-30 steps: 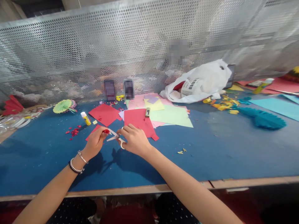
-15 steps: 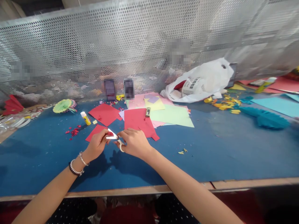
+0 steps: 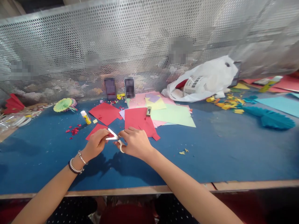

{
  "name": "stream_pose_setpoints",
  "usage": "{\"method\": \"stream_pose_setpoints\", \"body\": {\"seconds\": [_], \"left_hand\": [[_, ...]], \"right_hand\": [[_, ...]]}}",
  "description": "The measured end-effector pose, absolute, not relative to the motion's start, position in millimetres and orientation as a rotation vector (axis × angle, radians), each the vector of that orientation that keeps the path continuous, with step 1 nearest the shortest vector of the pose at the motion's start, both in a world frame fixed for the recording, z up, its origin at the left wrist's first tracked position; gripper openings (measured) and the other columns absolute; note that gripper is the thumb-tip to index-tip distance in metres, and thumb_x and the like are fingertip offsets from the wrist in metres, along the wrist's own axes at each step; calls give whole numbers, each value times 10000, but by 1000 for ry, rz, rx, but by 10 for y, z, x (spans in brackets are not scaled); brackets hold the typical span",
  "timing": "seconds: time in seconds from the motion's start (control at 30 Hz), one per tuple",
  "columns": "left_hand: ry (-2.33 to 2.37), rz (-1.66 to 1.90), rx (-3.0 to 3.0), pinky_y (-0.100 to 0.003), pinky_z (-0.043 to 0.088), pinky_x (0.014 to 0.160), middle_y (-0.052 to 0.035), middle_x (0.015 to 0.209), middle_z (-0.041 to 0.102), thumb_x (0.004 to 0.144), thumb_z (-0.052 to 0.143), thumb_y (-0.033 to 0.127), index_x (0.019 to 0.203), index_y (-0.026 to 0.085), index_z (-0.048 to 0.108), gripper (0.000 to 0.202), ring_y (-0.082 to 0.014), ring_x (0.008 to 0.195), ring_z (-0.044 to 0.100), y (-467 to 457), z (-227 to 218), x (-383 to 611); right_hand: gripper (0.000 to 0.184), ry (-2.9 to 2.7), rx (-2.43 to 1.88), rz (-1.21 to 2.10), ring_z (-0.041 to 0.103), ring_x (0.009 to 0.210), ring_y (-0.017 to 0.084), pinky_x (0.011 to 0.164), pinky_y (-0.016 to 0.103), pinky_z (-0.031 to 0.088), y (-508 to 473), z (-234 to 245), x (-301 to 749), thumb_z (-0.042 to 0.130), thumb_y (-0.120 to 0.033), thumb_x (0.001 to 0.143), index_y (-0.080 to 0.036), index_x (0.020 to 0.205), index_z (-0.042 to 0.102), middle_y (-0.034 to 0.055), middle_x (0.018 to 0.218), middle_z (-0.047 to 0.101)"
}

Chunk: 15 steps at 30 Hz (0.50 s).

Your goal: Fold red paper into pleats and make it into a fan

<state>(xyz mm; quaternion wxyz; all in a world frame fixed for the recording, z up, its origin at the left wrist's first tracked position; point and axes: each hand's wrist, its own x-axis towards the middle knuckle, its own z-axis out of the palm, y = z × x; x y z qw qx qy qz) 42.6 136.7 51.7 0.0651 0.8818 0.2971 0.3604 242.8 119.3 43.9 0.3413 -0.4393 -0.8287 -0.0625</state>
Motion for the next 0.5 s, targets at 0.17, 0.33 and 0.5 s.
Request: {"method": "stream_pose_setpoints", "body": {"seconds": [0.17,0.33,0.5], "left_hand": [[890,1077,2614,-266,456,665,-40,745,630,934,364,225,919,178,585,226,-145,694,587,1343,536,443],[946,1023,2478,-254,456,672,-41,757,646,931,380,252,977,194,622,253,-150,729,609,1314,557,459],[976,1020,2433,-244,450,661,-42,754,658,907,418,218,982,174,637,235,-151,720,611,1327,539,457]], "right_hand": [[233,-2152,-1147,-160,485,548,117,477,248,177,1199,413,2418,556,-358,779,-178,660,642,28,559,619],[233,-2141,-1094,-200,465,513,105,476,244,187,1234,368,2419,503,-279,813,-170,641,616,27,515,577],[219,-2201,-1108,-178,427,488,96,481,247,177,1263,324,2432,484,-233,808,-161,633,595,18,510,535]]}}
